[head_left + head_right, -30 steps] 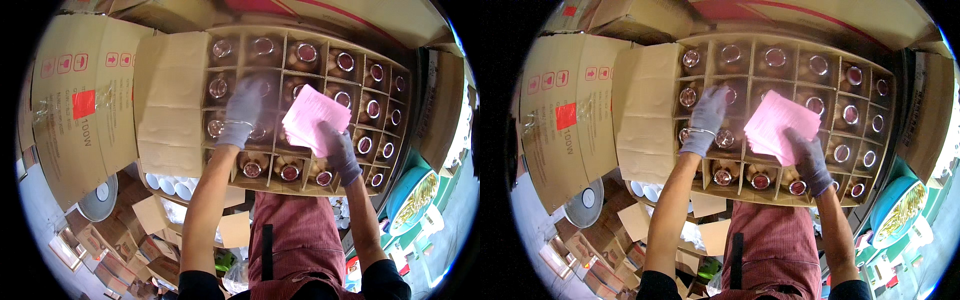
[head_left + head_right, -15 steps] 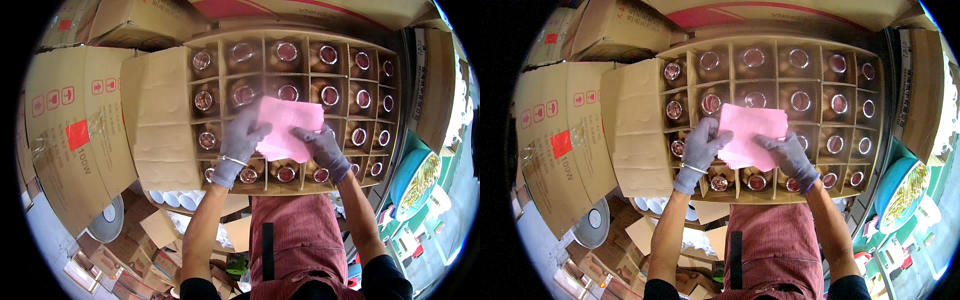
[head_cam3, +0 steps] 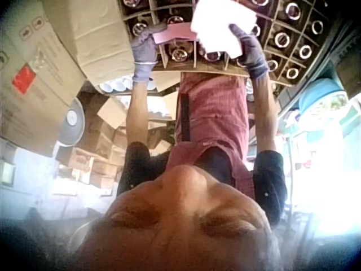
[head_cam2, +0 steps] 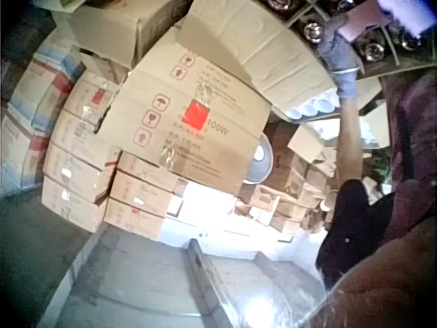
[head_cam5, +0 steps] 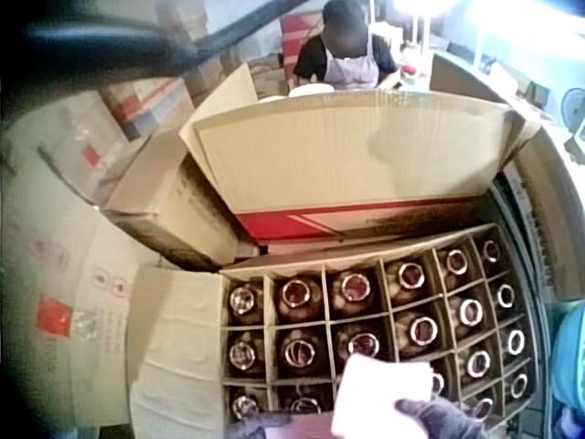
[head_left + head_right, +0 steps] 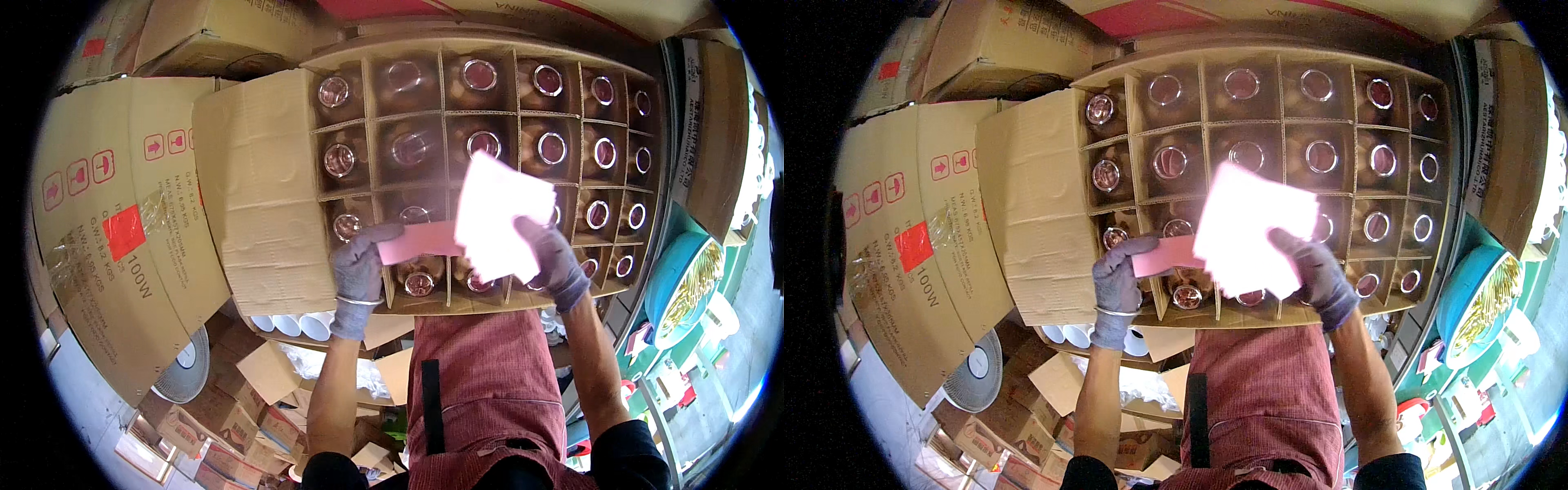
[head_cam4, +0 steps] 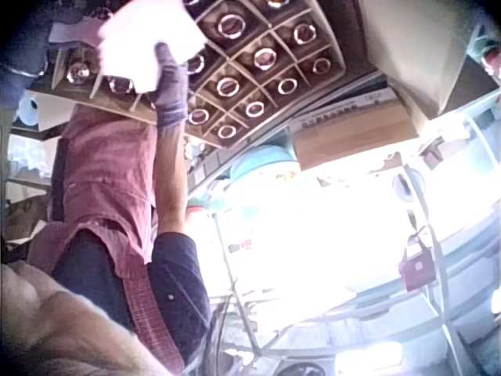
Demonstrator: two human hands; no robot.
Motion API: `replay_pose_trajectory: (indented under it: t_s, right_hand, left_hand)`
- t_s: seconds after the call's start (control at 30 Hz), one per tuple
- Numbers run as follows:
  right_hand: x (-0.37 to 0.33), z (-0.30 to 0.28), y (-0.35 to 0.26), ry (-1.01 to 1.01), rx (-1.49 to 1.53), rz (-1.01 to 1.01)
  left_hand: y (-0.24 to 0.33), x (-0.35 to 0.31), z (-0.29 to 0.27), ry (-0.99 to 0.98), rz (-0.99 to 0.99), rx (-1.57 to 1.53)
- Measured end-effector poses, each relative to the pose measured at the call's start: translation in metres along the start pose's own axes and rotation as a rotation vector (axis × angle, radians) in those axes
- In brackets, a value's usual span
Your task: The person opens a cardboard box containing copper-colored lamp bases and places pink paper sheets into each compartment. They then retrieve white plastic rings and place one on top of each lamp base in the box.
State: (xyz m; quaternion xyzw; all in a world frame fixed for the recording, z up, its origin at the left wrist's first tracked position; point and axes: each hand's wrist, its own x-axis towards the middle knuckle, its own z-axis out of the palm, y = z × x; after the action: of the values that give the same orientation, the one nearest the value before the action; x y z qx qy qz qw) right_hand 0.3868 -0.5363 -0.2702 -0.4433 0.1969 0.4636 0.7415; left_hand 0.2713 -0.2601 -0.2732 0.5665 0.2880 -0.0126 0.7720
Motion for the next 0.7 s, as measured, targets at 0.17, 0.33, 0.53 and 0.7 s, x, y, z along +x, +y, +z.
replay_pose_trajectory:
  t_s: [0.17, 0.33, 0.53, 0.7]
  right_hand:
    - [0.003, 0.023, 0.016, 0.037, -0.045, 0.084]
    - [-0.011, 0.027, 0.019, 0.097, -0.157, -0.007]
    - [-0.023, -0.006, 0.030, 0.282, -0.134, -0.156]
    - [-0.026, -0.026, 0.040, 0.303, -0.327, -0.323]
  left_hand:
    - [0.023, -0.016, 0.019, -0.114, -0.192, -0.299]
    - [0.030, -0.030, 0.021, -0.172, -0.390, -0.218]
    - [0.010, -0.027, 0.020, 0.248, 0.099, 0.236]
    - [0.002, -0.001, 0.042, 0.010, 0.317, 1.110]
